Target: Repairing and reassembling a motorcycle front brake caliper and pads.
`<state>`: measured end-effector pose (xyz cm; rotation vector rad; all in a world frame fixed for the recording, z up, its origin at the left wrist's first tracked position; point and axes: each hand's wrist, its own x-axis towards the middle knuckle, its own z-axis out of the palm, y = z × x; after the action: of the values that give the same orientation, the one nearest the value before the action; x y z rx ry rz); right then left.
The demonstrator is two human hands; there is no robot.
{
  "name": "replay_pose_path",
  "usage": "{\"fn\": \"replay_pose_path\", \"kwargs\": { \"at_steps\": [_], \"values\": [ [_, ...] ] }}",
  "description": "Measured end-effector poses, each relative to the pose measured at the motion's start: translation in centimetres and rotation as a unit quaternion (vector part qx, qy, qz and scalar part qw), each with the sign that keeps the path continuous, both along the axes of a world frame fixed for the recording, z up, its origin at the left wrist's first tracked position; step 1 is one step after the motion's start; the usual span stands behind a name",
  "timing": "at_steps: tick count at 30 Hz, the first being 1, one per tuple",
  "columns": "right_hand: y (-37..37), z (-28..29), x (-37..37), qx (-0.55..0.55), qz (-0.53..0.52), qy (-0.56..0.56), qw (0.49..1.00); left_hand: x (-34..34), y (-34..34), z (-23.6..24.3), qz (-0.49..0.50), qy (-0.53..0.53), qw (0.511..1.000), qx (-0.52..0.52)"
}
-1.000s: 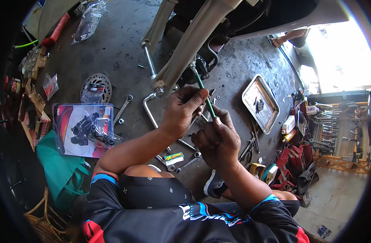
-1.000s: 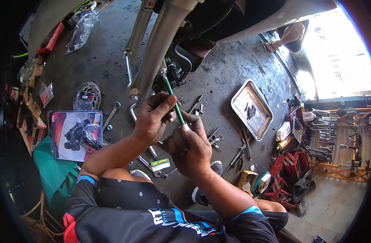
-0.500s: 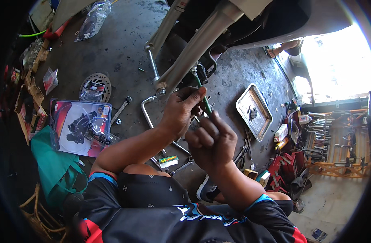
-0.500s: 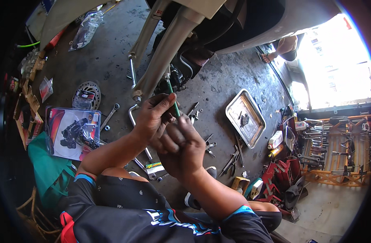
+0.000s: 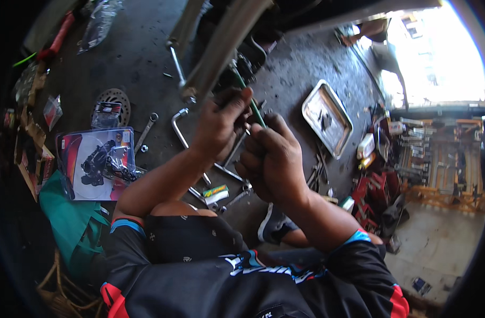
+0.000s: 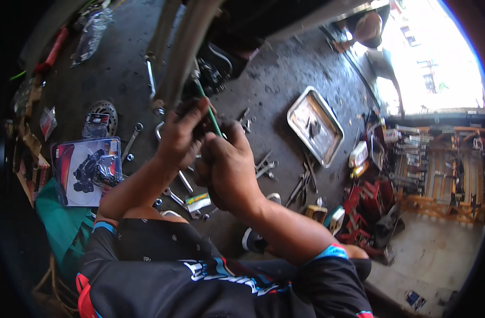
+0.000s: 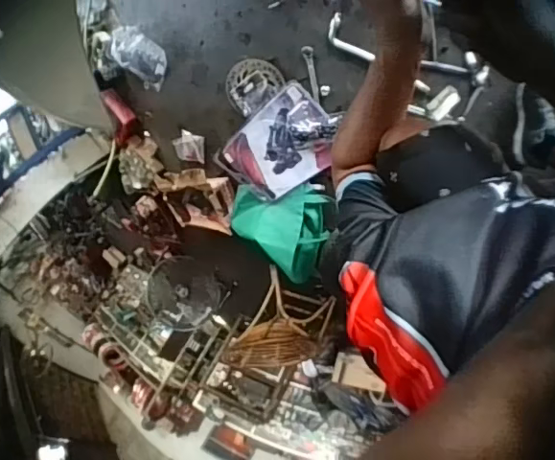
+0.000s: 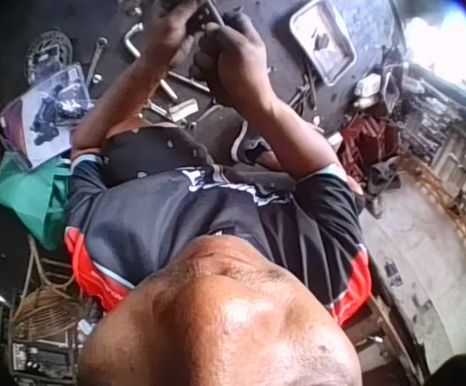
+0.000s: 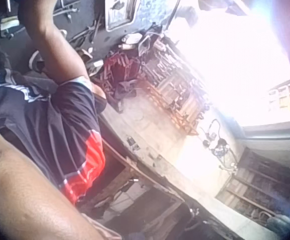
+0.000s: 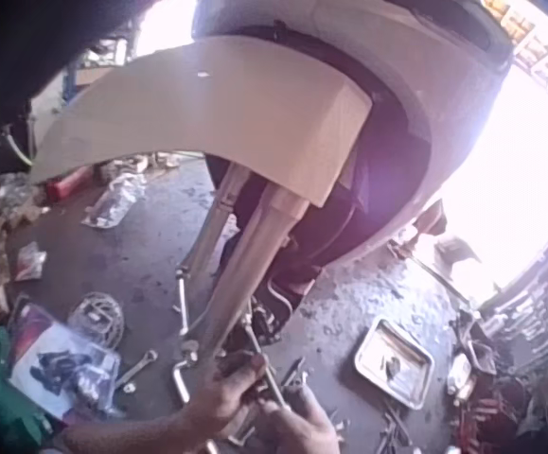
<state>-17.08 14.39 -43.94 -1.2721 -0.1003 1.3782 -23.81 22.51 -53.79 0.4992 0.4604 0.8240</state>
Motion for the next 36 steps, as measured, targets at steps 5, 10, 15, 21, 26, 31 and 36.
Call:
{"fn": "replay_pose_path", "kwargs": {
  "at_steps": [5, 10, 15, 21, 26, 31, 36],
  "values": [
    [-0.7, -0.8, 2.1, 0.107, 0.079, 0.149, 0.98, -0.4, 0.6, 0.0, -0.006, -0.003, 1.0, 0.026],
    [-1.1, -0.8, 0.4, 0.16, -0.095, 0.286, 0.94, 0.7, 0.3, 0.6, 0.024, 0.003, 1.0, 0.014],
    [-2.6, -3.2, 0.2, 0.331, 0.012, 0.374, 0.867, 0.4, 0.3, 0.7, 0.028, -0.009, 0.999, 0.022],
    [-2.3, -3.8, -0.1, 0.384, 0.036, 0.282, 0.878, 0.1, 0.3, 0.9, 0.021, -0.02, 0.999, 0.019],
    [-2.3, -4.2, -0.4, 0.368, 0.048, 0.222, 0.901, -0.1, 0.2, 0.6, 0.017, -0.02, 0.999, 0.022],
    [-2.3, -3.7, -0.9, 0.398, 0.032, 0.238, 0.885, 0.1, 0.4, -0.1, 0.006, -0.028, 0.999, 0.041],
    [-2.1, -3.5, -0.4, 0.371, -0.003, 0.263, 0.89, 0.3, 0.6, -0.4, 0.008, -0.007, 0.999, 0.041]
  ]
}}
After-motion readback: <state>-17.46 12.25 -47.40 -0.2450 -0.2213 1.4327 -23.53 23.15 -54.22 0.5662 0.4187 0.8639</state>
